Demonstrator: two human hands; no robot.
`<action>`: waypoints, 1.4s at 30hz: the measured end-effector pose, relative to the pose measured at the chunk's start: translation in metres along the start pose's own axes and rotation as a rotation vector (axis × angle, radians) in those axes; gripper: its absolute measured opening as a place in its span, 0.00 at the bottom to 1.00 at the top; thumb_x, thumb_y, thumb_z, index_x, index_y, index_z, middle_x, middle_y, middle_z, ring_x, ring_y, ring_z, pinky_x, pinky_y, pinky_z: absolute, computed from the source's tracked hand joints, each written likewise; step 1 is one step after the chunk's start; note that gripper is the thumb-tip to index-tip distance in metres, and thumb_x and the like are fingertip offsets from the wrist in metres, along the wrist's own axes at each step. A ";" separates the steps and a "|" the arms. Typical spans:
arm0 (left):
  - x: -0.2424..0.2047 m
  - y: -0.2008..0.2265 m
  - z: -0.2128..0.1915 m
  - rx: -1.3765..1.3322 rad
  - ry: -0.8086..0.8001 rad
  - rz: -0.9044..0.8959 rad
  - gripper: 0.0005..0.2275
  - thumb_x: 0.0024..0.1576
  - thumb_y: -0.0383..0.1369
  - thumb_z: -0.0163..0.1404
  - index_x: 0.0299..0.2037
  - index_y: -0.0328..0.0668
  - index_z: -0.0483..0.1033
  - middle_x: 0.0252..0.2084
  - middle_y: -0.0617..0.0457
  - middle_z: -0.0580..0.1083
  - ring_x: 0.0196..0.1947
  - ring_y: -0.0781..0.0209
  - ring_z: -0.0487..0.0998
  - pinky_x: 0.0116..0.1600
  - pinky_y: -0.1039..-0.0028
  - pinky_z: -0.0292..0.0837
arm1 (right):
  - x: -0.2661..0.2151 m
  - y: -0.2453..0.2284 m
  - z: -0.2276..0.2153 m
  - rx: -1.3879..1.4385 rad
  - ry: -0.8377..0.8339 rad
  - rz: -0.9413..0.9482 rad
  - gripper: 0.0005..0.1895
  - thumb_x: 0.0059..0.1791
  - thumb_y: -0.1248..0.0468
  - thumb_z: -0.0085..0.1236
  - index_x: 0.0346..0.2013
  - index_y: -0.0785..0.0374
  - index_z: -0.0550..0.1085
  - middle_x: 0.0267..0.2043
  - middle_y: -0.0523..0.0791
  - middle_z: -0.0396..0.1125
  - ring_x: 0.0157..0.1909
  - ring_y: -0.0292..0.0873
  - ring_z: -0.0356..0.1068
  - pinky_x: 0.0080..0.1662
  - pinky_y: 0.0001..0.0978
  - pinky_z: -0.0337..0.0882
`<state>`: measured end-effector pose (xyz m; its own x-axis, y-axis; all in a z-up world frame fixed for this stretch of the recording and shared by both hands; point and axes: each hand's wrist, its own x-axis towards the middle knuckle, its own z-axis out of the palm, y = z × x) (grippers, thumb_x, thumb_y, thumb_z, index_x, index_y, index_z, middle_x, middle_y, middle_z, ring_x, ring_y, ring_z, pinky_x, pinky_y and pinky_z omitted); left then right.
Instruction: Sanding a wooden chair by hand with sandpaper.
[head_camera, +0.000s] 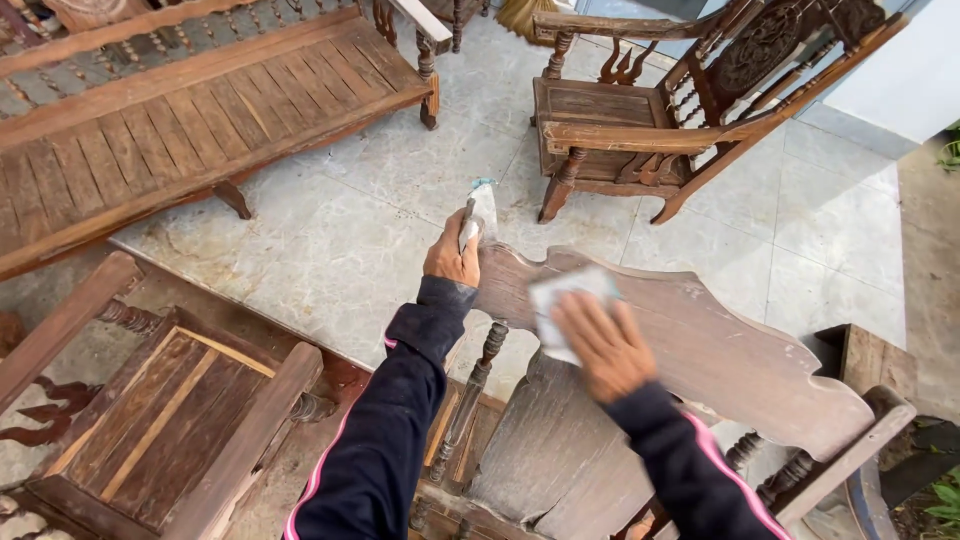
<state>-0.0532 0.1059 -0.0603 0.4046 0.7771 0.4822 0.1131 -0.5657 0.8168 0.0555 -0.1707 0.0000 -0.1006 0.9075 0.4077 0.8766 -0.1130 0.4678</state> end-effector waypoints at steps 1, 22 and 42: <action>-0.001 -0.002 0.001 0.019 -0.004 0.002 0.17 0.67 0.41 0.41 0.62 0.43 0.68 0.48 0.34 0.78 0.45 0.32 0.80 0.46 0.54 0.77 | -0.032 0.009 -0.003 0.039 -0.022 0.055 0.37 0.47 0.73 0.46 0.73 0.56 0.59 0.76 0.46 0.54 0.77 0.43 0.51 0.75 0.46 0.46; -0.001 0.004 0.001 0.029 0.022 0.016 0.17 0.66 0.38 0.43 0.62 0.43 0.68 0.47 0.35 0.79 0.43 0.32 0.81 0.44 0.54 0.78 | -0.103 0.003 -0.011 0.040 -0.147 0.055 0.35 0.50 0.73 0.44 0.73 0.54 0.57 0.78 0.43 0.48 0.78 0.42 0.45 0.75 0.47 0.45; -0.001 0.003 0.004 0.090 0.041 0.020 0.18 0.64 0.37 0.44 0.63 0.41 0.67 0.48 0.35 0.78 0.45 0.33 0.81 0.45 0.53 0.77 | -0.030 -0.004 0.017 0.116 -0.065 0.164 0.39 0.47 0.77 0.47 0.74 0.61 0.56 0.78 0.52 0.48 0.78 0.51 0.46 0.75 0.52 0.43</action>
<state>-0.0502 0.1019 -0.0595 0.3706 0.7748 0.5122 0.1866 -0.6024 0.7761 0.0629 -0.1905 -0.0274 0.0747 0.9055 0.4177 0.9273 -0.2172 0.3050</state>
